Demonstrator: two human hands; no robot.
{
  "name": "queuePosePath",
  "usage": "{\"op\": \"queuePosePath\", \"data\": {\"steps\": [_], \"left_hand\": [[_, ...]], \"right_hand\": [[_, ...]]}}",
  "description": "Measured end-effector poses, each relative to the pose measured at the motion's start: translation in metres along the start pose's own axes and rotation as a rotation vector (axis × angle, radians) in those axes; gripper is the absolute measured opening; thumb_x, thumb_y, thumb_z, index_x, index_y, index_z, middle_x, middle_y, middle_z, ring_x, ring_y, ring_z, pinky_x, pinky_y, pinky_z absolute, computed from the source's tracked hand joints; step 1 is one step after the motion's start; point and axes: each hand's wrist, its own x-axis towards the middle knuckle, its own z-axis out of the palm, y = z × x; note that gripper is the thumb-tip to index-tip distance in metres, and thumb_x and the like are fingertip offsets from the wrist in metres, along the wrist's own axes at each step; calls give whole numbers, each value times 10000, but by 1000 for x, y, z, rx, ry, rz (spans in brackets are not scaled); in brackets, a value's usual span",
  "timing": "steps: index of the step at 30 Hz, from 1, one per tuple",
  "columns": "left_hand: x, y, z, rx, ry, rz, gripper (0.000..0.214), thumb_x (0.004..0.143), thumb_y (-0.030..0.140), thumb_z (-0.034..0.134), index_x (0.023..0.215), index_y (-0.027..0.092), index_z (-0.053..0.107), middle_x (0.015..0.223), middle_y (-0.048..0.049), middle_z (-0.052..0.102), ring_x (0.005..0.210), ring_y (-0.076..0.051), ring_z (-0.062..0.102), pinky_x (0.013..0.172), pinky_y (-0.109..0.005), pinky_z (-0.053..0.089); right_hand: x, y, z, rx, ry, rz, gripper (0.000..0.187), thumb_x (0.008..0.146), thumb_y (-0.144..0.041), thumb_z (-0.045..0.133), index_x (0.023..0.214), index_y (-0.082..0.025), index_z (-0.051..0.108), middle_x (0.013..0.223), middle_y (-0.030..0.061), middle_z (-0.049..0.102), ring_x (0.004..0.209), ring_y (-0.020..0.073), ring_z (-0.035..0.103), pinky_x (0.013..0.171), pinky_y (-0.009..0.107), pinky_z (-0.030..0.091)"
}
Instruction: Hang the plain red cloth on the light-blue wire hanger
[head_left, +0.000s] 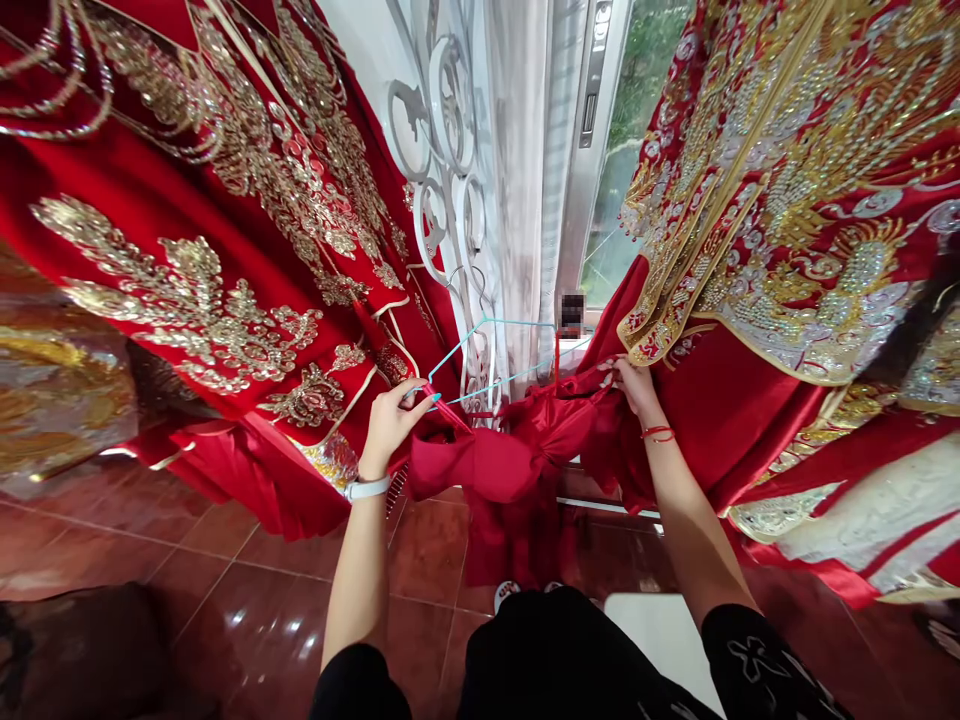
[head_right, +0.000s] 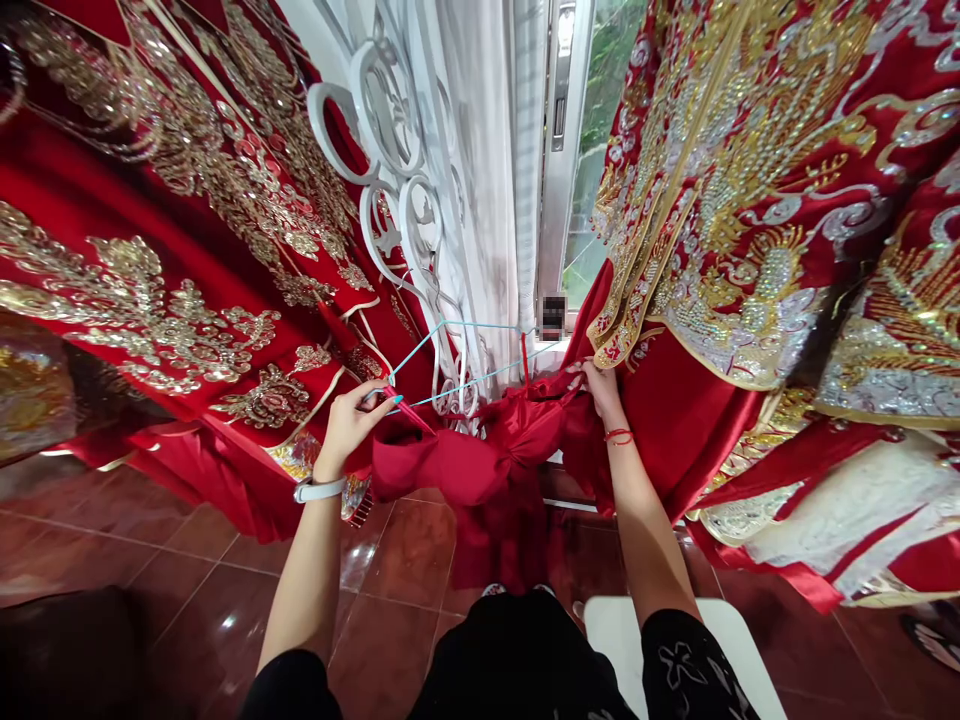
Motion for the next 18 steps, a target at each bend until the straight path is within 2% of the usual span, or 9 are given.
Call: {"op": "queuePosePath", "data": {"steps": [4,10,15,18], "left_hand": [[-1,-2,3,-40,-15,2,371,822,486,683,1002,169,747,590,77,325,542,-106,311,578,-247,299],[4,-6,1,-83,-47,13,385,822,508,679,977,161,740,596,75,286,560,-112,272,575,-258,269],[9,-9,-5,-84,-70,21,367,816,512,688,926,165,736,599,72,273,568,-114,258,572,-264,251],[10,-11,-4,-103,-73,11,354,808,497,698,918,162,734,604,74,264,566,-110,253,571,-262,251]], "right_hand": [[-1,-22,15,156,62,-90,328,595,-377,715,855,-222,589,679,-34,689,436,86,453,428,243,466],[7,-33,21,262,135,-171,348,603,-339,801,878,-207,634,791,-18,743,429,60,483,409,209,465],[15,-49,20,244,-60,-201,258,708,-395,760,874,-209,693,897,40,786,485,91,602,437,223,530],[13,-61,26,198,-147,-212,297,677,-408,808,880,-200,747,948,61,799,551,125,676,466,238,565]]}}
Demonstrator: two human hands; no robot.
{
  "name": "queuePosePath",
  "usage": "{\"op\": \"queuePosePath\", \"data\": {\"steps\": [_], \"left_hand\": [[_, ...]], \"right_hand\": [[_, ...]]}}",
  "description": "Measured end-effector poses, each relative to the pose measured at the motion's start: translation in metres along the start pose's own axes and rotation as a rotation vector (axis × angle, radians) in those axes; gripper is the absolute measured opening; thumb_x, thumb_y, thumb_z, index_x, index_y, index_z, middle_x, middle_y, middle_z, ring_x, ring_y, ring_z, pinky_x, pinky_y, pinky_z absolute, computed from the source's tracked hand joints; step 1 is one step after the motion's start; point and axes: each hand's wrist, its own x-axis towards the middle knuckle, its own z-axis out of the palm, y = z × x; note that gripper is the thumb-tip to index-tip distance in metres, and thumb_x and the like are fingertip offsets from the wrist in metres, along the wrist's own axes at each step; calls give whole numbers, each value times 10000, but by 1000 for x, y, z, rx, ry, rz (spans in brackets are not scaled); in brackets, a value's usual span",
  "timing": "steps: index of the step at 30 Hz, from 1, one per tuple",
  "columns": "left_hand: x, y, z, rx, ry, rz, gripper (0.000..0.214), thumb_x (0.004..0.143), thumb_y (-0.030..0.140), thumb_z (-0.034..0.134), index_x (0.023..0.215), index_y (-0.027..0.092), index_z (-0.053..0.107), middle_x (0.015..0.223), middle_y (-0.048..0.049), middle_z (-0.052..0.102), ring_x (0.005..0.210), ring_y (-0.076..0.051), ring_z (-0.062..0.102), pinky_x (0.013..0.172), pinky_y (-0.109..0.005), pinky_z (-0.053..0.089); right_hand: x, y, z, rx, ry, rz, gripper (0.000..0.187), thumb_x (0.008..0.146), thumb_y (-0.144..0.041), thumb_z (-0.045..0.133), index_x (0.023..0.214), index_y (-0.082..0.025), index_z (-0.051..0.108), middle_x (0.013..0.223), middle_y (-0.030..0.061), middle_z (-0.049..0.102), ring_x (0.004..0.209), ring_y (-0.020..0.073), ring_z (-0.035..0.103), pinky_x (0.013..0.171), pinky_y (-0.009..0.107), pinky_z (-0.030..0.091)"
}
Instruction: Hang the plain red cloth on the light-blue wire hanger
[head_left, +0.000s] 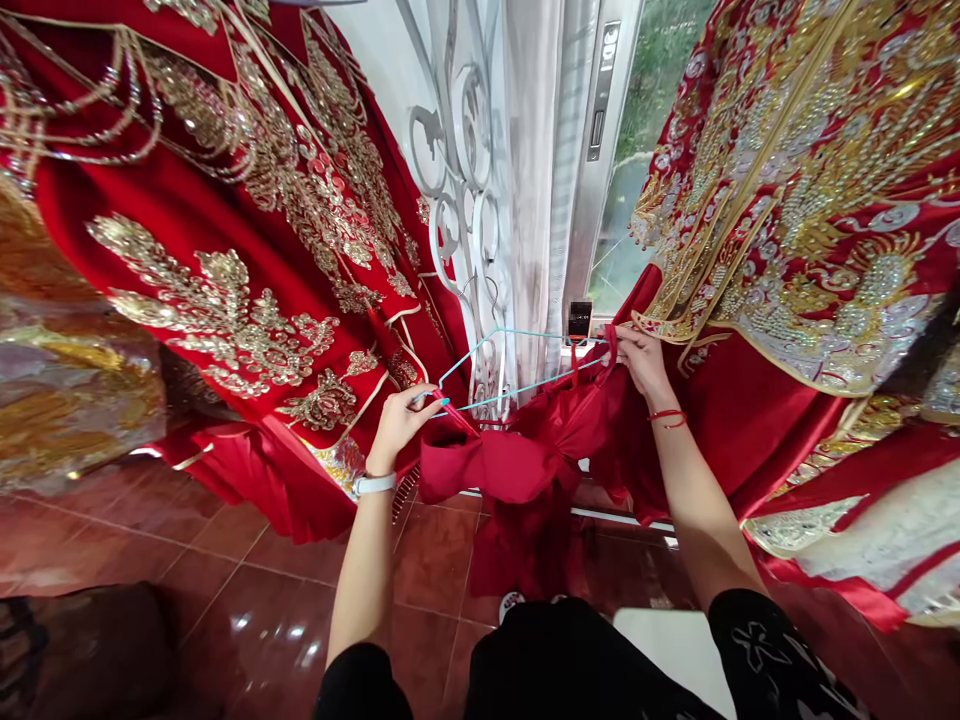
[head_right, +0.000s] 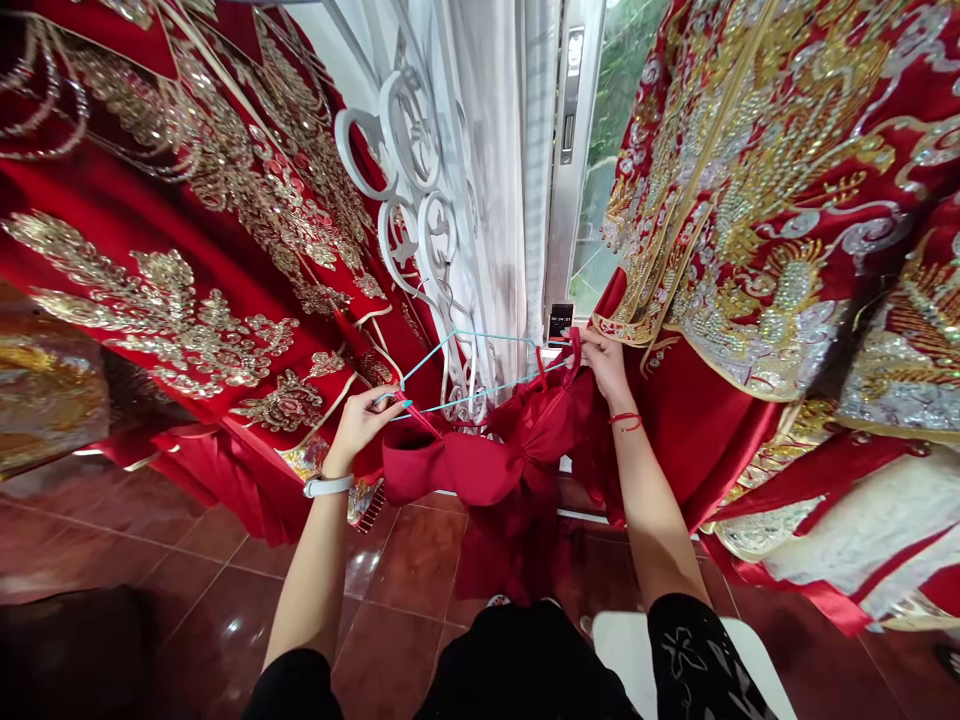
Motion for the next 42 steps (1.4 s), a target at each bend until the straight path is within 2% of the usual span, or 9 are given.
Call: {"op": "queuePosePath", "data": {"steps": [7,12,17,23,31,33,35,38,42], "left_hand": [[2,-3,9,-49,4,-18,350,804,482,701,918,152,735,599,78,263,567,-106,250,568,-252,266],[0,-4,6,-25,32,-37,361,800,477,704,959,156,748,596,77,291,563,-105,266,565,-248,266],[-2,1,2,7,50,-26,363,802,492,699,937,159,752,590,77,293,559,-106,271,564,-250,269],[-4,8,2,26,76,-33,368,801,514,692,899,163,740,584,77,283,557,-108,264,568,-255,267],[-4,2,2,105,94,-36,320,809,478,705,945,190,735,582,75,356,559,-112,336,594,-249,326],[-5,1,5,107,108,-19,337,834,485,690,1002,195,725,665,37,507,638,-139,467,672,-263,415],[-11,-2,8,68,170,9,358,893,483,625,1108,204,693,936,-46,655,871,-192,596,847,-310,482],[-34,-13,13,-5,334,-11,412,955,446,539,1300,225,588,1345,-128,588,1240,-249,548,1075,-395,431],[-79,-41,26,-89,483,-227,563,872,437,665,1378,259,494,1435,-136,525,1337,-277,501,1093,-428,441]], "right_hand": [[-1,-17,28,-109,-201,49,458,574,-471,922,893,-167,801,798,57,780,670,206,753,565,291,627],[0,-13,38,-151,-211,92,367,618,-410,886,860,-155,781,683,12,718,655,196,725,582,328,630],[-3,-9,39,-252,-253,57,249,649,-262,788,873,-168,731,803,16,723,681,158,682,525,242,577],[-20,-4,41,-318,-242,-52,462,607,-251,803,1030,-218,621,1039,21,650,647,128,660,557,256,577],[-32,-4,35,-386,-287,-127,462,690,-273,707,1140,-219,620,1213,60,611,674,105,607,593,250,548],[-34,-9,36,-385,-290,-115,497,732,-263,657,1225,-239,603,1224,58,618,618,86,566,519,220,498],[-36,-14,37,-420,-264,-143,492,770,-249,610,1262,-245,600,1188,55,637,613,89,554,502,211,471],[-42,-18,40,-513,-235,-246,477,797,-209,571,1270,-245,621,1241,76,632,770,145,633,609,253,529],[-62,-14,59,-638,-122,-453,395,835,-157,523,1175,-257,697,1205,85,665,1082,262,642,924,419,558]]}}
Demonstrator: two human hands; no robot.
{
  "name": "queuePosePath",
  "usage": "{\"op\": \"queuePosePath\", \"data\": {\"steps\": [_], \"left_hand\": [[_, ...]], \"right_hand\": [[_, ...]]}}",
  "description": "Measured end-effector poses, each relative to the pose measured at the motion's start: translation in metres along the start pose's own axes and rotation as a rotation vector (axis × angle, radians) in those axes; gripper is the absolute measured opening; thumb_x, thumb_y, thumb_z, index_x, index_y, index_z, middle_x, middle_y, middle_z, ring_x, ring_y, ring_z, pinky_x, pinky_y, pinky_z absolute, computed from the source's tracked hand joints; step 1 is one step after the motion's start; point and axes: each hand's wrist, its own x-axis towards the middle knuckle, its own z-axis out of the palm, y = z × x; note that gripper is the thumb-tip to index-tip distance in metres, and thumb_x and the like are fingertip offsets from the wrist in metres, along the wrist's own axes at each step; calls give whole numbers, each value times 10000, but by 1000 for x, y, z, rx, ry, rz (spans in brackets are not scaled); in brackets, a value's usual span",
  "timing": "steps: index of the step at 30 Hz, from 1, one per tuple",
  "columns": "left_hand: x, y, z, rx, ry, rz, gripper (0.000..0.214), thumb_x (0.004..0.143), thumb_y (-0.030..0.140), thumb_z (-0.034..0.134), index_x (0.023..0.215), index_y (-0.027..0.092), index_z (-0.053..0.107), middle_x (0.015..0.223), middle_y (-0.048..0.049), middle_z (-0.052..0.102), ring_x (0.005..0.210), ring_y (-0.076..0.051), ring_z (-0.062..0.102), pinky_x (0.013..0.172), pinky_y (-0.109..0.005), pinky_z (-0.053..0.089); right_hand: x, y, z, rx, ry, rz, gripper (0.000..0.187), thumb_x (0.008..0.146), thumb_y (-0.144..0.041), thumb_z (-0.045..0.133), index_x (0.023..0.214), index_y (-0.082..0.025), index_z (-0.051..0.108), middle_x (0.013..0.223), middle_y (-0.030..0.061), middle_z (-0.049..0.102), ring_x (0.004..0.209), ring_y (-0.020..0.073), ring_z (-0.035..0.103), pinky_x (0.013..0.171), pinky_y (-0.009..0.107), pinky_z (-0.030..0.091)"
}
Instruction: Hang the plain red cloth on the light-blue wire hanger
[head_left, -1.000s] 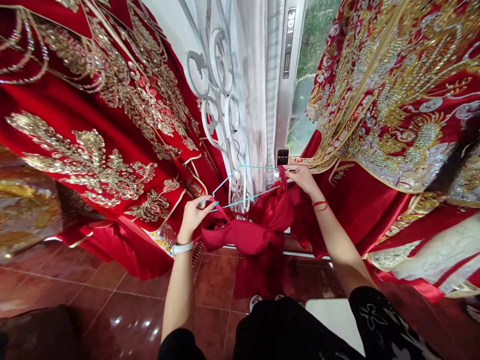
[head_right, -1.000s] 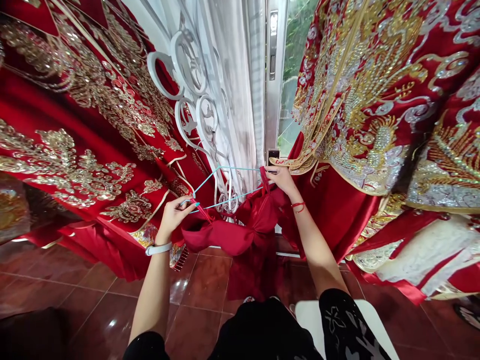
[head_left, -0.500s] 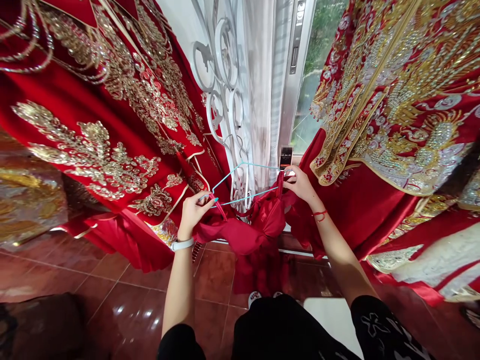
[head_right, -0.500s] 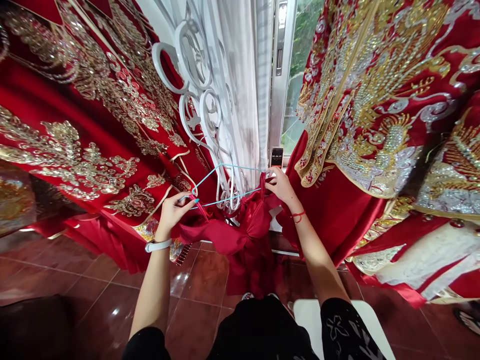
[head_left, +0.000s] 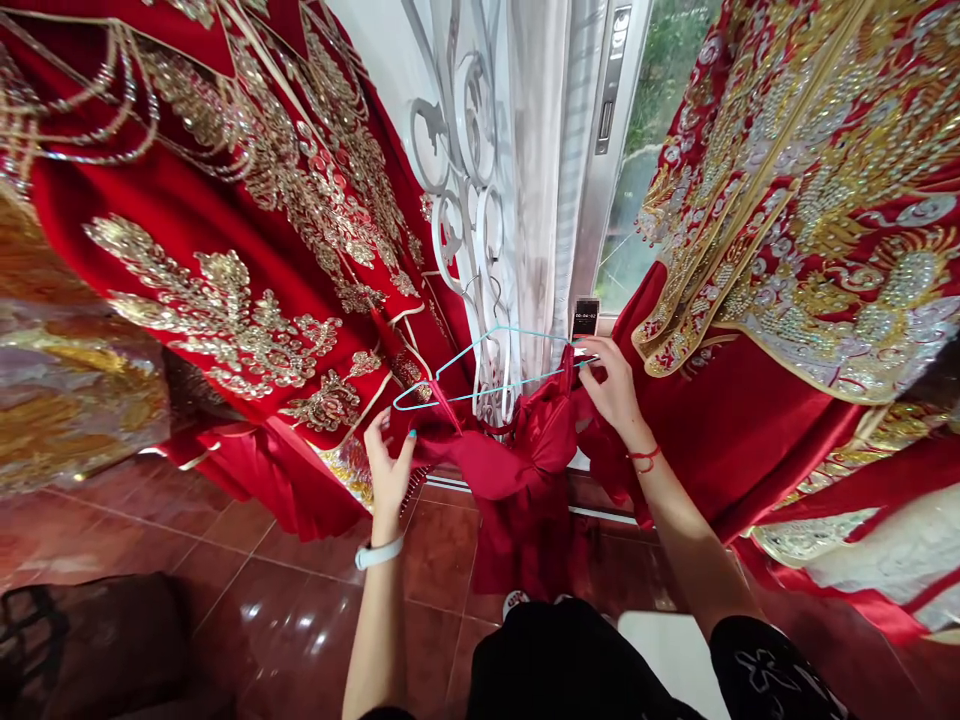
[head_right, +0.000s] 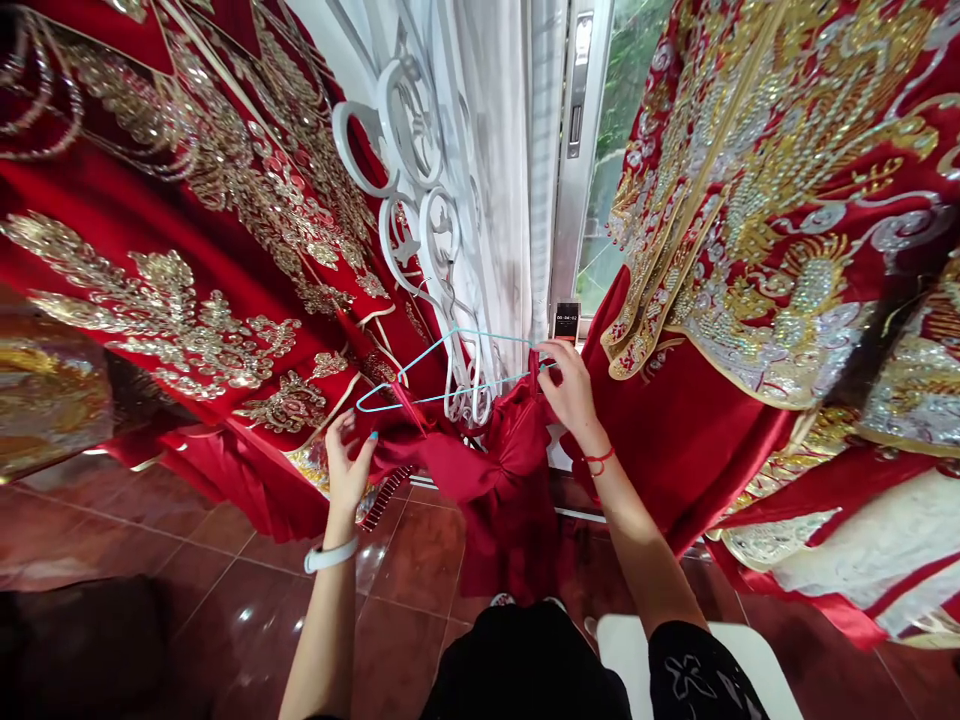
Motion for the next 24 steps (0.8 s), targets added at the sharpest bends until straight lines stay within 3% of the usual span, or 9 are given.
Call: {"op": "queuePosePath", "data": {"steps": [2,4,7,9,11,14,19,24], "left_hand": [[-14,-16,-1,-57,35,-171,555,874,444,649,1374,262,489,1395,-136,551,1327,-276,527,1086,-430,459],[-22,-24,-1,-127,17,-272,514,897,453,603,1363,260,503,1370,-135,576,1324,-269,548,1096,-428,463],[-26,-19,-4,-153,-98,-195,492,899,460,614,1342,257,554,1422,-123,577,1380,-264,519,1157,-422,419],[-25,-8,-7,-146,-221,-121,517,898,473,632,1361,254,565,1463,-117,567,1401,-261,507,1183,-419,396],[-25,1,-9,-146,-317,-115,557,899,496,633,1394,251,556,1478,-116,564,1391,-260,524,1172,-421,413],[-23,8,-9,-114,-328,-131,543,869,531,658,1309,215,628,1369,-123,645,1291,-269,600,1115,-422,464],[-19,5,-7,-94,-202,-116,404,854,566,638,932,181,731,984,-92,740,939,-232,682,907,-374,553],[-10,-3,-17,-82,-28,-127,389,834,574,634,829,191,706,849,-59,704,807,-197,637,781,-343,551]], "right_hand": [[-11,-12,19,-70,-6,-74,388,861,-143,498,1149,-268,724,1155,82,698,1156,288,620,1048,484,500],[-22,-24,44,-113,-133,-160,446,883,-141,488,1242,-289,707,1240,72,696,1253,295,581,1138,517,431],[-38,-36,80,-180,-346,-236,579,921,-171,485,1477,-323,542,1466,56,589,1440,315,435,1242,616,244],[-48,-38,97,-218,-420,-214,637,951,-211,477,1572,-334,406,1525,69,537,1487,340,367,1236,689,166],[-54,-37,108,-240,-443,-177,658,969,-236,467,1606,-340,337,1518,93,532,1482,360,362,1214,723,170],[-58,-35,116,-265,-435,-165,620,979,-252,471,1585,-353,387,1452,118,551,1424,380,408,1191,732,215],[-57,-33,125,-261,-359,-175,493,993,-287,488,1468,-402,554,1339,114,567,1322,372,449,1130,665,366],[-63,-31,127,-249,-363,-131,487,993,-253,470,1453,-369,579,1362,116,541,1350,362,421,1110,601,418]]}}
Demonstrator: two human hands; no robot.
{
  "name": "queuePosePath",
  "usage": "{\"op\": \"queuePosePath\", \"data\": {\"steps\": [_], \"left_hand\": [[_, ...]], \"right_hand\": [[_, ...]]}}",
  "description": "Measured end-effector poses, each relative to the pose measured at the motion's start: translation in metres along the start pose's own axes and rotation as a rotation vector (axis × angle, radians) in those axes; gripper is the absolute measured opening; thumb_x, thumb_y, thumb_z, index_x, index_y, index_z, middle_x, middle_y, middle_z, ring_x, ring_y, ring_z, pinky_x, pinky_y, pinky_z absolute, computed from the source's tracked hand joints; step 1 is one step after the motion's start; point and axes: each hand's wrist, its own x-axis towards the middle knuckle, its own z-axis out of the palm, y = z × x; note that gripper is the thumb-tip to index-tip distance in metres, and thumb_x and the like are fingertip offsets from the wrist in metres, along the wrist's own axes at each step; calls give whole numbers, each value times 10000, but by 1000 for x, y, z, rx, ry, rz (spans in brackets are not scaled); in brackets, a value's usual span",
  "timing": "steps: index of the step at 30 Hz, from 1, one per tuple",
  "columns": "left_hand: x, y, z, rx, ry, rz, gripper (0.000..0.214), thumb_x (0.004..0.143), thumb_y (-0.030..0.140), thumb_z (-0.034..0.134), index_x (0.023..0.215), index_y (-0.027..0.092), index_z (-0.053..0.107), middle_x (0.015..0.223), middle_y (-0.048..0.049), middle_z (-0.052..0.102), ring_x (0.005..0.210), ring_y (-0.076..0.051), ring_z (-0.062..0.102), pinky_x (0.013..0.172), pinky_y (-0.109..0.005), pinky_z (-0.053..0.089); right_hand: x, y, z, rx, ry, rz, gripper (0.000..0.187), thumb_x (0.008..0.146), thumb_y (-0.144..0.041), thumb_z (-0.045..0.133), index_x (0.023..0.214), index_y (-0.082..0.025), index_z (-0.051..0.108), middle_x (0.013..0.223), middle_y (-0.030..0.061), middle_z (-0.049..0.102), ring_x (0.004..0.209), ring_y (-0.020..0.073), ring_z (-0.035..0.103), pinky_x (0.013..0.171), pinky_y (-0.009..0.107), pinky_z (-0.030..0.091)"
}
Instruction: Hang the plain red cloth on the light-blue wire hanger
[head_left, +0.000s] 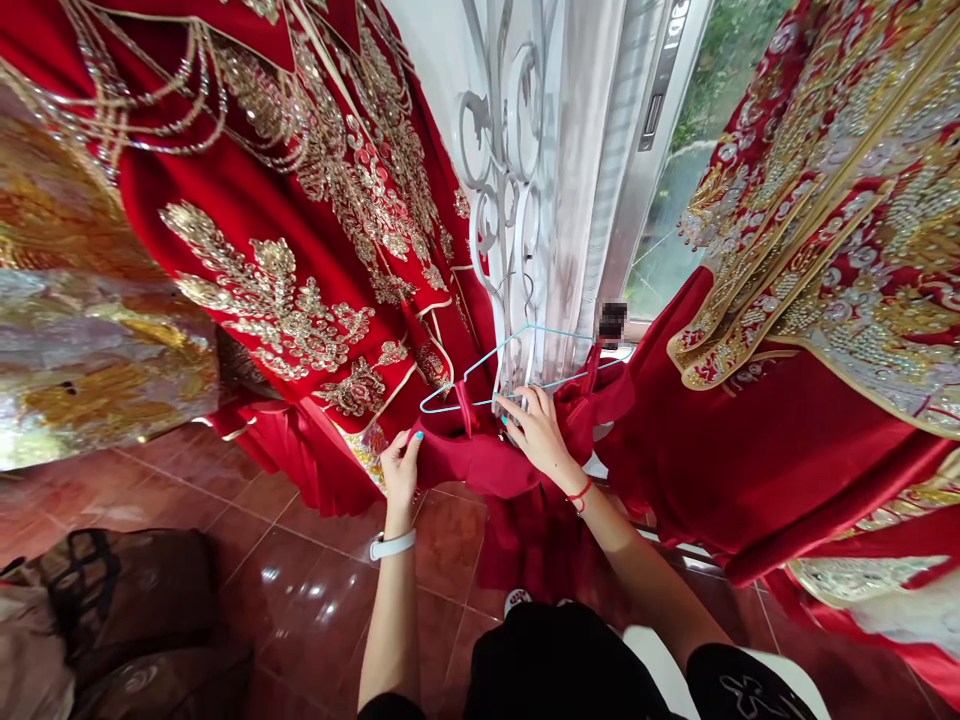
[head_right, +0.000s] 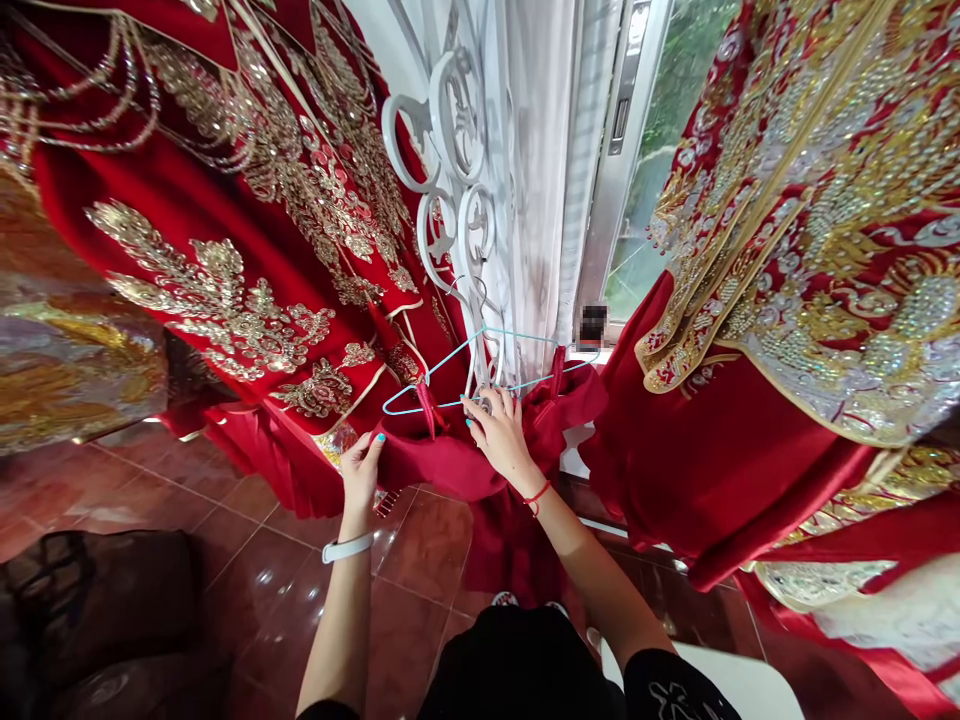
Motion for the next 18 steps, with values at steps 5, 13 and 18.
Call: {"op": "queuePosePath", "data": {"steps": [5,13,18], "left_hand": [[20,9,-11,27,80,112,343,827,530,651,786,194,708,785,-38,654,775,-183,605,777,-340,532],[41,65,1,131,-2,271,253,894,391,626,823,184,753,825,-45,658,811,-184,603,790,-316,493],[48,89,19,164,-63,374,236,913,351,620,825,186,765,815,-37,661,773,-177,598,748,-300,479]], "right_hand": [[-6,-3,-1,10,16,11,494,994,-239,458,1446,-399,577,1347,108,555,1370,360,419,1117,605,415],[-12,-14,-2,-27,2,61,474,993,-211,448,1422,-325,612,1395,115,546,1440,354,375,1149,582,406],[-12,-18,-4,-42,-4,51,483,988,-184,463,1430,-324,601,1411,100,535,1465,325,356,1147,547,425]]}}
